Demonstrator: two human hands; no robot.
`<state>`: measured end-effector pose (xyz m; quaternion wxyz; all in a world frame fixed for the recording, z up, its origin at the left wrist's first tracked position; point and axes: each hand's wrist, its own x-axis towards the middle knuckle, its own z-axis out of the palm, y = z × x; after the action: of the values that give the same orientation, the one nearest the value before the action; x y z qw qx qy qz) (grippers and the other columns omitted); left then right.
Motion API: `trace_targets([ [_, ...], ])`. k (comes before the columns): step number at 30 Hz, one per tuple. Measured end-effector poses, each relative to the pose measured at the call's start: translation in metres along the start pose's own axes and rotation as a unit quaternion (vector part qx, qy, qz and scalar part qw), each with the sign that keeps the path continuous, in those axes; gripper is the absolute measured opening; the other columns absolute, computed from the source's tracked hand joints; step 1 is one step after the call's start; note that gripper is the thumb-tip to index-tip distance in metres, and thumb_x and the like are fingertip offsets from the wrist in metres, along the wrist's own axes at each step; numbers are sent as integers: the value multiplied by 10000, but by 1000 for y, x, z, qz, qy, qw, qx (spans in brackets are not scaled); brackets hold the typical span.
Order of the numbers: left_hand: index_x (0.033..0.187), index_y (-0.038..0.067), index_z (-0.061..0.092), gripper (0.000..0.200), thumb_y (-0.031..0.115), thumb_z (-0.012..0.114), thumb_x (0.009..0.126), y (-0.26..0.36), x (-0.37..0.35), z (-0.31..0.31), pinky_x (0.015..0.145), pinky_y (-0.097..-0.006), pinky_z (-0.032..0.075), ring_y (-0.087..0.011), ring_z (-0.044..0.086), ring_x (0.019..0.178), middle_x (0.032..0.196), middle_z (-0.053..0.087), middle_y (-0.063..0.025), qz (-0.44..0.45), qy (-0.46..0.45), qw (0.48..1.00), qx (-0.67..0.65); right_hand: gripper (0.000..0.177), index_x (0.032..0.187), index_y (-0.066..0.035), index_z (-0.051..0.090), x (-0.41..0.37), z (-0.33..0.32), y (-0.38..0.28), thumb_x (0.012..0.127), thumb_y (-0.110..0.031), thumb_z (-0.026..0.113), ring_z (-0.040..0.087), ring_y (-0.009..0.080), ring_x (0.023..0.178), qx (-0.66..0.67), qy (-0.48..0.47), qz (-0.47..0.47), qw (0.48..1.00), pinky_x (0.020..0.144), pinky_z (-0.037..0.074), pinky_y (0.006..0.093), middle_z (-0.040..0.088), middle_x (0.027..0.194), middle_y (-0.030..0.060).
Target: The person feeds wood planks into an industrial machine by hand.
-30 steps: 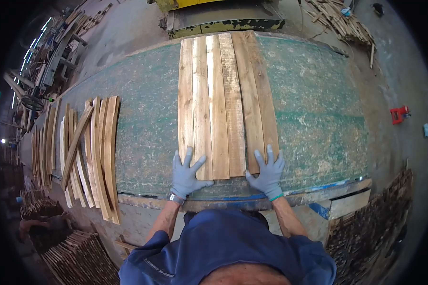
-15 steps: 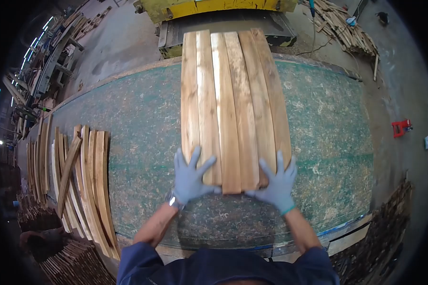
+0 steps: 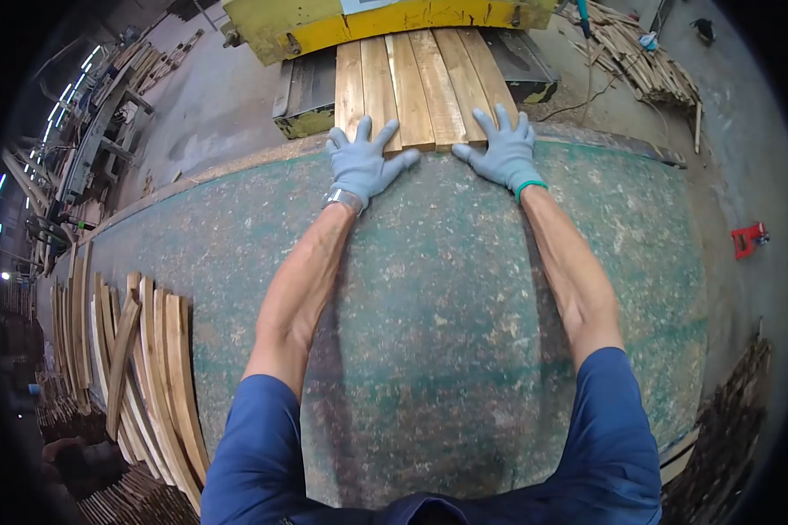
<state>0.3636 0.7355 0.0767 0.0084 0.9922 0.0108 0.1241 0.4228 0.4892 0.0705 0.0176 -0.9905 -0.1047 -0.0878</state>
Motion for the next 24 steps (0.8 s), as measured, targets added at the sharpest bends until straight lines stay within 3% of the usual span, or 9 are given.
trace_targets([
  [3, 1393, 378, 523, 681, 768, 471, 838, 5, 16, 5, 1025, -482, 324, -404, 418, 1229, 1464, 457, -70, -23, 12, 1000, 15, 862, 1508, -280, 359, 25, 15, 3, 814, -782, 459, 188, 474, 1409, 7, 18, -5, 1000, 1112, 206, 597, 272, 1581, 147],
  [12, 1421, 388, 493, 726, 796, 474, 820, -14, 61, 24, 1022, -520, 338, -433, 390, 1290, 1486, 428, -103, -11, 24, 1000, -4, 782, 1499, -293, 371, 66, 26, -1, 857, -733, 440, 255, 406, 1383, -10, 22, -1, 1000, 1090, 247, 554, 287, 1564, 90],
  [22, 1457, 407, 430, 756, 810, 453, 817, -37, 99, 40, 1078, -586, 278, -438, 353, 1339, 1509, 400, -110, -5, 18, 1000, 5, 756, 1507, -299, 353, 105, 33, -19, 877, -709, 438, 298, 383, 1390, -19, 30, 6, 999, 1084, 235, 582, 321, 1562, 96],
  [24, 1503, 408, 338, 815, 831, 415, 810, -41, 110, 34, 1118, -655, 180, -460, 232, 1431, 1568, 323, -111, -16, -45, 999, -9, 746, 1523, -295, 323, 110, 30, -28, 895, -685, 423, 238, 398, 1434, -24, 4, 42, 999, 1115, 181, 611, 254, 1601, 105],
])
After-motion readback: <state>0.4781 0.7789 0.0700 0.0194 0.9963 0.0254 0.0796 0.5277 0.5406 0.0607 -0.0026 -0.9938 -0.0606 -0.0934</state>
